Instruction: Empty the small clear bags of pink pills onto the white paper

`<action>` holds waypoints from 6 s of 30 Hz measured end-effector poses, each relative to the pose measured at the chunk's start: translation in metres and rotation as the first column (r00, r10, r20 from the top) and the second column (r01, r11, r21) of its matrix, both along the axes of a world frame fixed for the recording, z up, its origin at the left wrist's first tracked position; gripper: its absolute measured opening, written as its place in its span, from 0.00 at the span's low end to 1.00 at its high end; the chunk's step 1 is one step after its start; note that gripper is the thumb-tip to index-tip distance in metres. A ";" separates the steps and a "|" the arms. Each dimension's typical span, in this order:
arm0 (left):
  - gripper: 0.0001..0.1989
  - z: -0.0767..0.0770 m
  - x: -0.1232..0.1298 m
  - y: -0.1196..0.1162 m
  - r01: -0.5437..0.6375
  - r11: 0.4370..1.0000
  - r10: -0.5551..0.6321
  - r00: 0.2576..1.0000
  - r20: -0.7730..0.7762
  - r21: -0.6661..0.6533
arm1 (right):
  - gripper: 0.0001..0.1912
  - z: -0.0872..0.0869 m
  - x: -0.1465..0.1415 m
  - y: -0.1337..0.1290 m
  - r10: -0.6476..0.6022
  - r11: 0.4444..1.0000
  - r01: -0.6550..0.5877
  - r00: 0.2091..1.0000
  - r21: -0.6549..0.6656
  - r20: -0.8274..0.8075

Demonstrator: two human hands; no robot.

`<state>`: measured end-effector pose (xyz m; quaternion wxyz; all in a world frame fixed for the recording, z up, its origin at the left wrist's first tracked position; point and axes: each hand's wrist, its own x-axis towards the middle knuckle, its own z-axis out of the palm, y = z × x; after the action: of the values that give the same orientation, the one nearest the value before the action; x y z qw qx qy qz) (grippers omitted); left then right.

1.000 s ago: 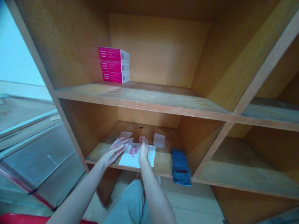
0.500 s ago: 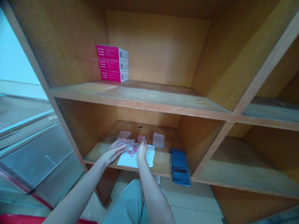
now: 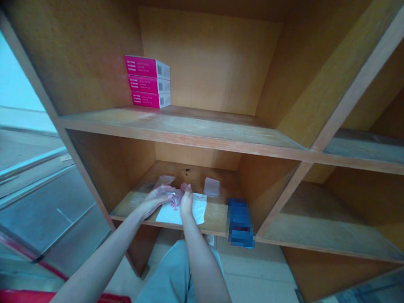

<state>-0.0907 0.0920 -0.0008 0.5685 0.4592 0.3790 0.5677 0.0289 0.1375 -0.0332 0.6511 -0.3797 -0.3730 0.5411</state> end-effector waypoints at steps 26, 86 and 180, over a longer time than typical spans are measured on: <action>0.20 -0.002 0.006 -0.007 -0.135 0.986 0.143 0.986 -0.081 0.099 | 0.13 0.021 0.018 -0.019 -0.320 0.927 0.297 0.945 0.230 0.070; 0.21 -0.008 0.000 -0.003 -0.121 0.992 0.118 0.991 0.061 0.042 | 0.04 0.024 0.050 -0.058 -0.225 0.881 -0.288 0.443 0.376 0.868; 0.10 0.004 0.001 -0.021 -0.044 0.993 0.054 0.994 0.091 -0.108 | 0.11 0.060 0.048 -0.056 0.264 0.952 -0.305 0.871 0.036 0.415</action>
<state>-0.0896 0.0707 0.0034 0.5951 0.3919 0.3924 0.5817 0.0771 0.0811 0.0269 0.4908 -0.3914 -0.5782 0.5212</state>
